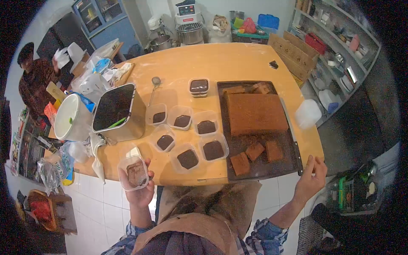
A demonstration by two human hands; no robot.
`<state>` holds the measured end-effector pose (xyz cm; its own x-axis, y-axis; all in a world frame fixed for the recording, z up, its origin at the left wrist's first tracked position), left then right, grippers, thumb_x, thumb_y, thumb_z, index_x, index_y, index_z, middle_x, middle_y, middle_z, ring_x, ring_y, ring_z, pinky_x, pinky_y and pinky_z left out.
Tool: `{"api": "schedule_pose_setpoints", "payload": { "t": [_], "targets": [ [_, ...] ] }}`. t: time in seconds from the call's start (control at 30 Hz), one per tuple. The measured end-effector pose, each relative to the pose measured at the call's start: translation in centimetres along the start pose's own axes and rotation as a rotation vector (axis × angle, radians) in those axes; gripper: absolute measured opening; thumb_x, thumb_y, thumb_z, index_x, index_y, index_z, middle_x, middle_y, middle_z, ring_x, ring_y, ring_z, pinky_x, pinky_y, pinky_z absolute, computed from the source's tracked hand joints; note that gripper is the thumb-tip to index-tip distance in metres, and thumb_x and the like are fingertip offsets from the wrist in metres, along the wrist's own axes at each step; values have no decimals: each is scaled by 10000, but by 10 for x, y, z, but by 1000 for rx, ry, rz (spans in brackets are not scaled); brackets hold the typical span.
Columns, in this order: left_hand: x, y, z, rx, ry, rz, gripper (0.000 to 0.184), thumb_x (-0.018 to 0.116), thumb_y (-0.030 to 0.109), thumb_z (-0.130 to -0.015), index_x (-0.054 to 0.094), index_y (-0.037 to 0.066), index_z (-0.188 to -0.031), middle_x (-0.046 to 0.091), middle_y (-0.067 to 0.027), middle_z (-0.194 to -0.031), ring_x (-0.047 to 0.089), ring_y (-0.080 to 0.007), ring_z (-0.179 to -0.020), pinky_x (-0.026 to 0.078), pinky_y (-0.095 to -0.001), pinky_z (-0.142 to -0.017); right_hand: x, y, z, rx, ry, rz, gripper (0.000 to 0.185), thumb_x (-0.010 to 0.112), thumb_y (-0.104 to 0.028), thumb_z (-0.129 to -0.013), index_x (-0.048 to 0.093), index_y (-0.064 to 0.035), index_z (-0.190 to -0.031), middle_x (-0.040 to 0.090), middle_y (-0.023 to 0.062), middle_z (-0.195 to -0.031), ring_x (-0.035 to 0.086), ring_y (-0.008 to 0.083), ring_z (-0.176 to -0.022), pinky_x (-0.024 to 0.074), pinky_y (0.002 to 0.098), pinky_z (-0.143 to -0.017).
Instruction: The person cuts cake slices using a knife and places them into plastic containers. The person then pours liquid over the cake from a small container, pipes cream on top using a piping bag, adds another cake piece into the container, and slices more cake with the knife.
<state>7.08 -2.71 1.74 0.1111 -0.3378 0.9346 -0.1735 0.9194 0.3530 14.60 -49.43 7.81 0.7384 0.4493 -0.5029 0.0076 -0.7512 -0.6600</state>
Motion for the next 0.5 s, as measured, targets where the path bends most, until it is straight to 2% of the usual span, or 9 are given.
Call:
{"api": "schedule_pose_setpoints", "payload": {
  "t": [0.03, 0.13, 0.17, 0.27, 0.37, 0.5],
  "targets": [
    [-2, 3, 0, 11, -4, 4, 629, 349, 560, -890, 415, 55, -1260, 453, -185, -1240, 574, -301, -901, 568, -378, -674, 1, -5, -1, -112, 34, 68, 265, 628, -72, -798, 610, -8, -1055, 582, 155, -1070, 537, 264, -1010, 432, 351, -852],
    [-3, 10, 0, 45, -2, -1, 634, 352, 572, -883, 432, 57, -1244, 448, -179, -1252, 574, -298, -907, 569, -375, -681, 0, -36, -3, -237, 69, 185, 324, 631, -77, -798, 588, -25, -1115, 547, 144, -1147, 507, 269, -1058, 403, 361, -896],
    [-4, 11, -1, 50, -16, -12, 638, 351, 578, -880, 435, 57, -1238, 452, -175, -1249, 578, -292, -894, 568, -365, -669, 3, -27, -3, -218, 63, 186, 363, 625, -81, -803, 565, -34, -1158, 508, 143, -1208, 477, 275, -1106, 370, 376, -937],
    [-7, 13, -5, 84, -18, -66, 654, 347, 599, -870, 441, 57, -1224, 466, -164, -1231, 588, -273, -851, 561, -331, -619, 5, -28, -4, -223, 24, 135, 328, 604, -95, -835, 561, -22, -1152, 502, 142, -1202, 463, 263, -1127, 361, 363, -941],
    [-4, 10, -7, 104, 40, -118, 673, 339, 619, -861, 439, 58, -1219, 488, -155, -1199, 594, -251, -814, 539, -299, -548, 8, -19, -5, -151, 8, 145, 350, 625, -111, -818, 566, -25, -1152, 506, 146, -1207, 467, 270, -1129, 377, 388, -949],
    [-4, 5, -7, 78, 127, -125, 681, 333, 626, -858, 441, 57, -1216, 508, -145, -1169, 597, -234, -810, 513, -282, -506, 9, -19, -4, -105, 0, 99, 311, 588, -139, -857, 567, -28, -1146, 498, 136, -1197, 466, 264, -1129, 390, 388, -950]
  ]
}}
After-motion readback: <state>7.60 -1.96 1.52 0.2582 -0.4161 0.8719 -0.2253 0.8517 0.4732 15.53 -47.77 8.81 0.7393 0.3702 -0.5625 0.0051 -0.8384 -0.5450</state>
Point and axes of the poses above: each hand's wrist, its own z-axis away from the middle knuckle, its own x-axis out of the palm, y = z × x, the point moved 7 cm from there along -z, towards the middle knuckle
